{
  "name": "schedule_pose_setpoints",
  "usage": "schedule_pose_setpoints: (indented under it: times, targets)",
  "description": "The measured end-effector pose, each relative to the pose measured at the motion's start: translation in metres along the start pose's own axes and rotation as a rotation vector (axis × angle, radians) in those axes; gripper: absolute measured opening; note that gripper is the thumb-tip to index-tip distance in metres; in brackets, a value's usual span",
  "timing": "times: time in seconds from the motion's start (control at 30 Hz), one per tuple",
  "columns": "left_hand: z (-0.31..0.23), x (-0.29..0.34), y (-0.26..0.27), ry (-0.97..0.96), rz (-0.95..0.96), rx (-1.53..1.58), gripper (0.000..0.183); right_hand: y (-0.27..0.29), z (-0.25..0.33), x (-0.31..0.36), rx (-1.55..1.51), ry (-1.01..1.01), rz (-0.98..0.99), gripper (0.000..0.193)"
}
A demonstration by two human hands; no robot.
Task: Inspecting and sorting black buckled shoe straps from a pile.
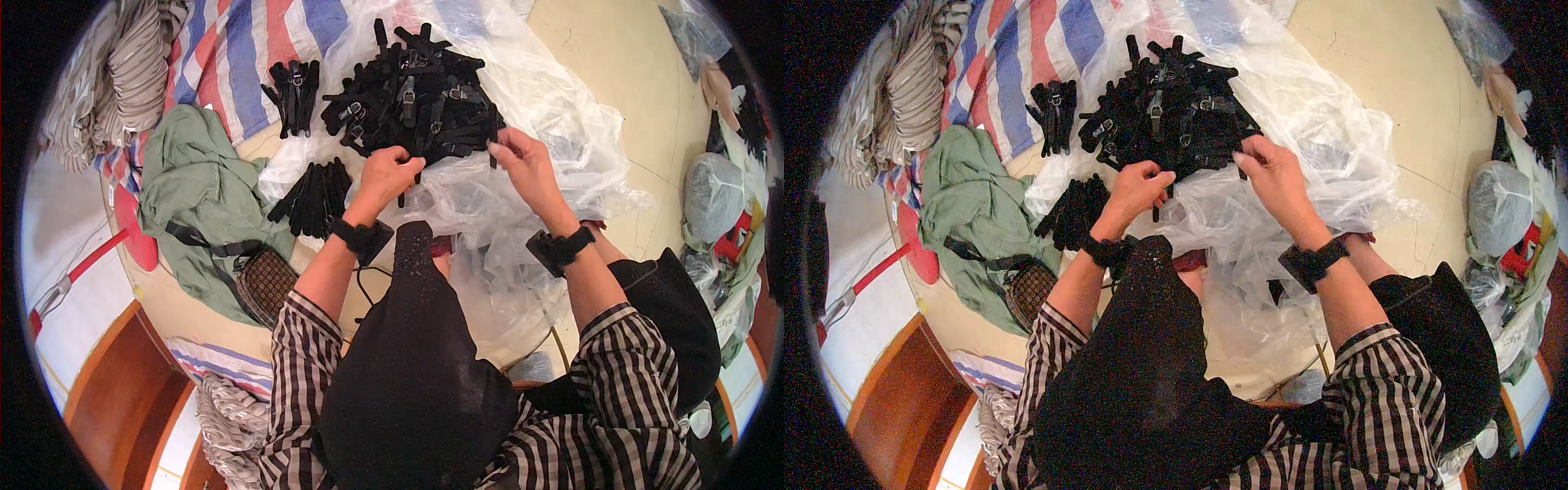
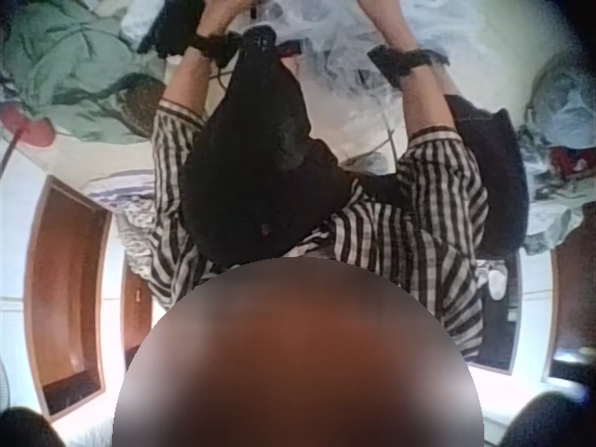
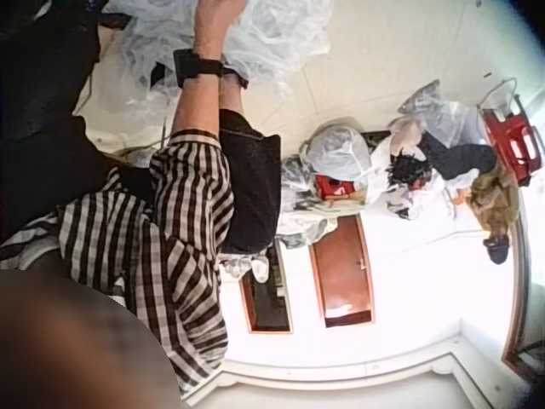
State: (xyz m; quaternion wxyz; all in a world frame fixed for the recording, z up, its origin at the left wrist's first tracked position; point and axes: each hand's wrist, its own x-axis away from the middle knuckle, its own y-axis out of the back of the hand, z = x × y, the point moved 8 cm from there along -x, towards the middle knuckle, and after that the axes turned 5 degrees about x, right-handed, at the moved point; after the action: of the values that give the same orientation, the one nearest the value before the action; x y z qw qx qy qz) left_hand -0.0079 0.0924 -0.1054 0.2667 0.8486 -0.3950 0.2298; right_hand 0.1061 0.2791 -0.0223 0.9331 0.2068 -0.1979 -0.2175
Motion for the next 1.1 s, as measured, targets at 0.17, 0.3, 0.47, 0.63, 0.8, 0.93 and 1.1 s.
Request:
schedule_pose_setpoints:
  times: [0.17, 0.3, 0.47, 0.63, 0.8, 0.93, 1.1]
  targets:
    - [-0.02, -0.005, -0.003, -0.14, -0.195, -0.298, 0.034, -0.005, 0.025, -0.012, -0.275, -0.074, -0.062, 0.012]
    - [-0.015, -0.001, 0.001, -0.163, -0.187, -0.145, 0.031, -0.011, 0.014, -0.01, -0.332, -0.128, -0.087, 0.01]
    - [0.001, 0.018, -0.004, 0.034, 0.163, 0.437, 0.022, -0.006, 0.002, -0.001, -0.317, -0.176, -0.099, 0.011]
    - [-0.022, 0.048, -0.011, 0.109, 0.348, 0.869, 0.022, -0.02, 0.006, 0.006, -0.47, -0.246, -0.007, 0.012]
    - [-0.042, 0.057, -0.01, 0.078, 0.327, 0.954, 0.021, -0.011, 0.014, 0.008, -0.583, -0.197, -0.043, 0.009]
    - [-0.038, 0.05, -0.013, 0.071, 0.28, 1.051, 0.019, -0.003, 0.012, 0.01, -0.578, -0.22, -0.037, 0.014]
    - [-0.021, 0.042, 0.004, 0.081, 0.191, 1.004, 0.019, -0.015, 0.023, 0.004, -0.709, -0.166, 0.048, 0.02]
